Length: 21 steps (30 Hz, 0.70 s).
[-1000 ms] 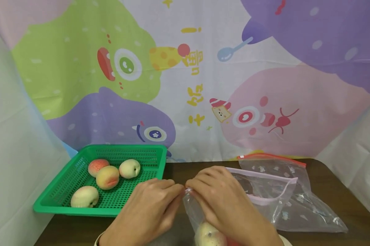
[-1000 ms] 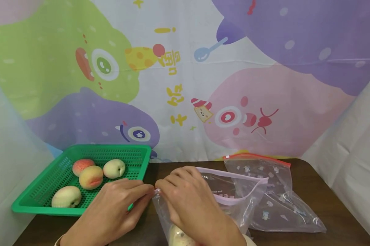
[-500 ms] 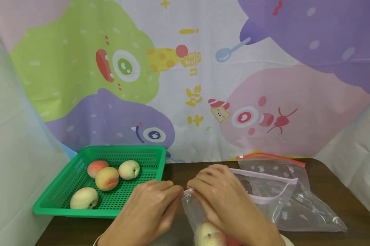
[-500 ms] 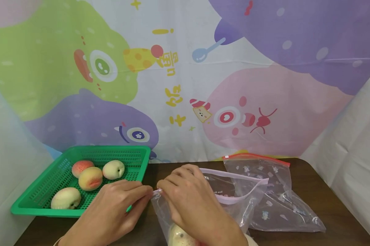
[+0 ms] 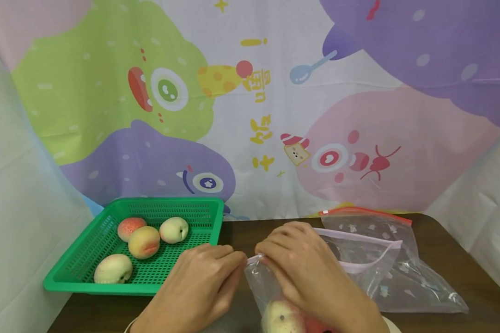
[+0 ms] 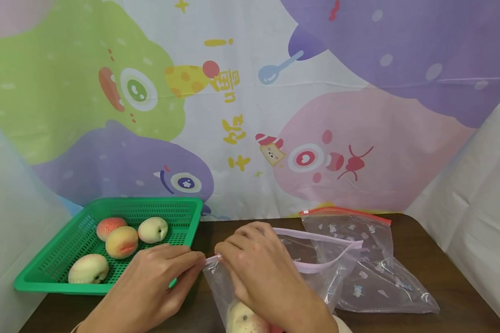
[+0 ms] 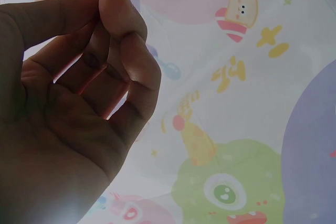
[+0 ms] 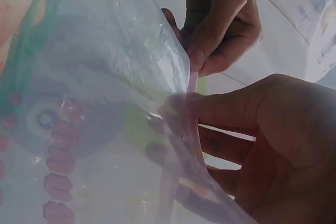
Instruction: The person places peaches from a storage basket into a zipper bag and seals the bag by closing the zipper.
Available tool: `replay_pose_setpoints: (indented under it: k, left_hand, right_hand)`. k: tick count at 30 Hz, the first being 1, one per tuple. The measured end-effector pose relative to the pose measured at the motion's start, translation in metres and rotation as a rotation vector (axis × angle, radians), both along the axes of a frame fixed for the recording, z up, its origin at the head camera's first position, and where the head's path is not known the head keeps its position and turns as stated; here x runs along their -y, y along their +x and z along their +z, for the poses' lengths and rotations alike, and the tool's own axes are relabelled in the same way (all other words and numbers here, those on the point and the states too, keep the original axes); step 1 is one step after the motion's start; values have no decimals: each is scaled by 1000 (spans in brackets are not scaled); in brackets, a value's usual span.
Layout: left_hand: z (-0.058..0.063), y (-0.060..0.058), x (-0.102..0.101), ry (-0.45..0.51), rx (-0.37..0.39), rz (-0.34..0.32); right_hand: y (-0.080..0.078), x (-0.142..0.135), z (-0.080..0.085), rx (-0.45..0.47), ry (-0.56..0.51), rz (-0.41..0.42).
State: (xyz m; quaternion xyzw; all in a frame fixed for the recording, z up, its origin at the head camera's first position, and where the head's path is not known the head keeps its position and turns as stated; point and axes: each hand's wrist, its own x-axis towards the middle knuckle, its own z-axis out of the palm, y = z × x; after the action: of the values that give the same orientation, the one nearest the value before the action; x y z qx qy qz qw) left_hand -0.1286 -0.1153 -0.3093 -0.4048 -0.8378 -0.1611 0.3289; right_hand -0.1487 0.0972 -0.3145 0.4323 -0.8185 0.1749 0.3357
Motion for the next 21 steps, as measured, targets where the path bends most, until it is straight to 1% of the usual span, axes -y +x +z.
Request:
replay_pose_setpoints:
  k: [11,18,21]
  left_hand:
    - [0,0,-1,6,-5,-8]
    - [0,-1,-1,1,-29,-11]
    - [0,-1,-1,-1,-27,-12]
  right_hand:
    - [-1,-3,-1,-13,1,-2]
    - [-1,-6,1,18,5,-12]
    - [-2,-7,2,23,10,-15]
